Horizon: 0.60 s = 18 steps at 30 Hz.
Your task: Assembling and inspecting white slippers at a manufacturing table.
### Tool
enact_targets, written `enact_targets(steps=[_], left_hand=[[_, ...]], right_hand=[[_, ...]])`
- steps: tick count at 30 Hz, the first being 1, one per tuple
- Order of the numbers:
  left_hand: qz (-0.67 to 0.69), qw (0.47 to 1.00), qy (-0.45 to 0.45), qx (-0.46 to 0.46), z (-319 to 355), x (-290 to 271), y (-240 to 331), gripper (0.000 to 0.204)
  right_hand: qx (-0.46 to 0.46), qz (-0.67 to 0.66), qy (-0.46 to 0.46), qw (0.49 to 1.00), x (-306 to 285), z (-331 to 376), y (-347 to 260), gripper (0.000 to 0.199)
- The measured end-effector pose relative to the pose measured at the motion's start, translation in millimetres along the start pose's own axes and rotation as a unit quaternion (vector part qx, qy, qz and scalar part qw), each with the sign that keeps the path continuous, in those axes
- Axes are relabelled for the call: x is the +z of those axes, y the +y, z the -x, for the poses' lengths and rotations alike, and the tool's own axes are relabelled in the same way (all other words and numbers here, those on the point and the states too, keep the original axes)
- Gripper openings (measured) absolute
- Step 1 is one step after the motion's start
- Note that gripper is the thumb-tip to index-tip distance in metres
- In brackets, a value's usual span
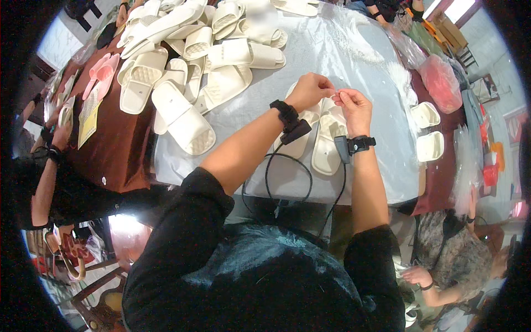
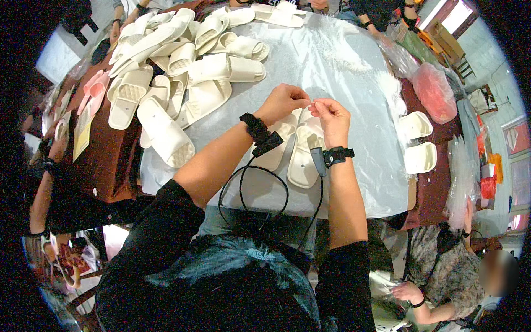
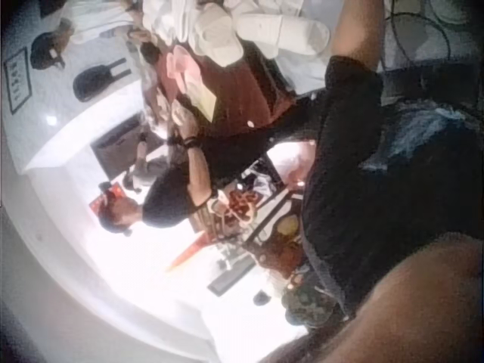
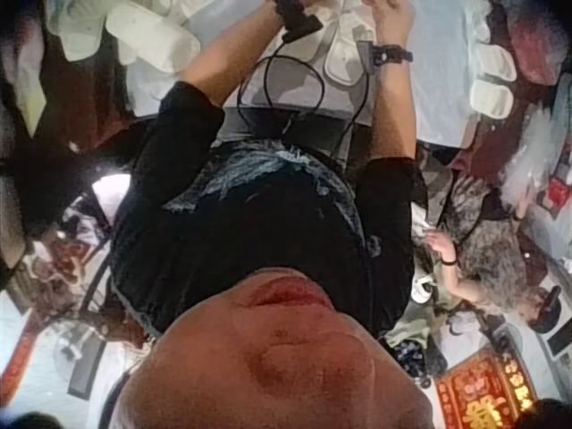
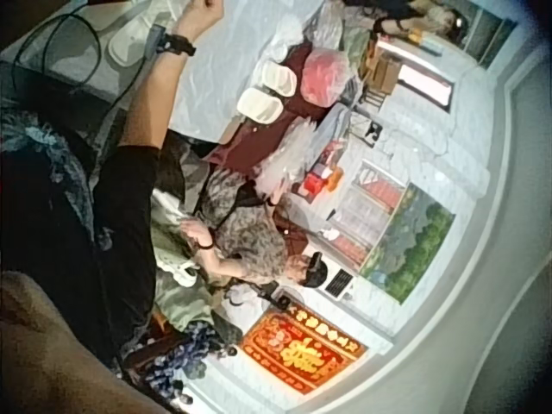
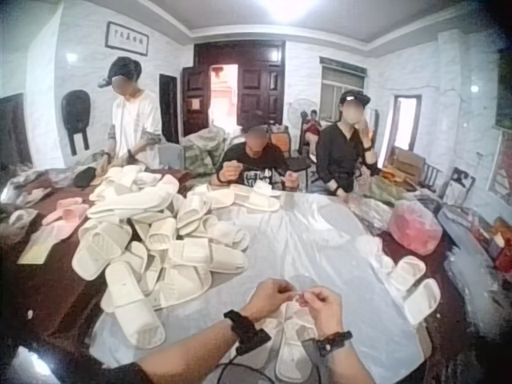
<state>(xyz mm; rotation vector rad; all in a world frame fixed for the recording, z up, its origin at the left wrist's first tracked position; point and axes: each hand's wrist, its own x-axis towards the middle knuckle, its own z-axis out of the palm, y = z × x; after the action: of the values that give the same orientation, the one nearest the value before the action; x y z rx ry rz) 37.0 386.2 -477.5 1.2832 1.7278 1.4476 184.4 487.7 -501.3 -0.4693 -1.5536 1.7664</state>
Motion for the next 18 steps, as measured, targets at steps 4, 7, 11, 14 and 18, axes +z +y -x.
enact_targets(steps=[4,7,11,14,18], left_hand=[[-0.002,1.000,-0.009,-0.002,3,1,-1,0.016],[0.009,1.000,-0.006,-0.003,5,2,-4,0.015],[-0.035,0.999,0.005,0.011,1,10,-13,0.014],[-0.044,0.998,0.033,0.032,-8,6,2,0.014],[-0.063,0.996,0.049,0.041,-19,14,2,0.016]], right_hand=[[0.006,-0.002,0.002,1.000,2,5,-1,0.010],[0.020,0.001,-0.011,1.000,4,8,-1,0.010],[0.039,0.056,-0.011,0.998,-1,7,6,0.009],[0.030,0.055,-0.010,0.998,5,-1,-11,0.007],[0.017,-0.018,0.045,0.999,6,-7,-11,0.002]])
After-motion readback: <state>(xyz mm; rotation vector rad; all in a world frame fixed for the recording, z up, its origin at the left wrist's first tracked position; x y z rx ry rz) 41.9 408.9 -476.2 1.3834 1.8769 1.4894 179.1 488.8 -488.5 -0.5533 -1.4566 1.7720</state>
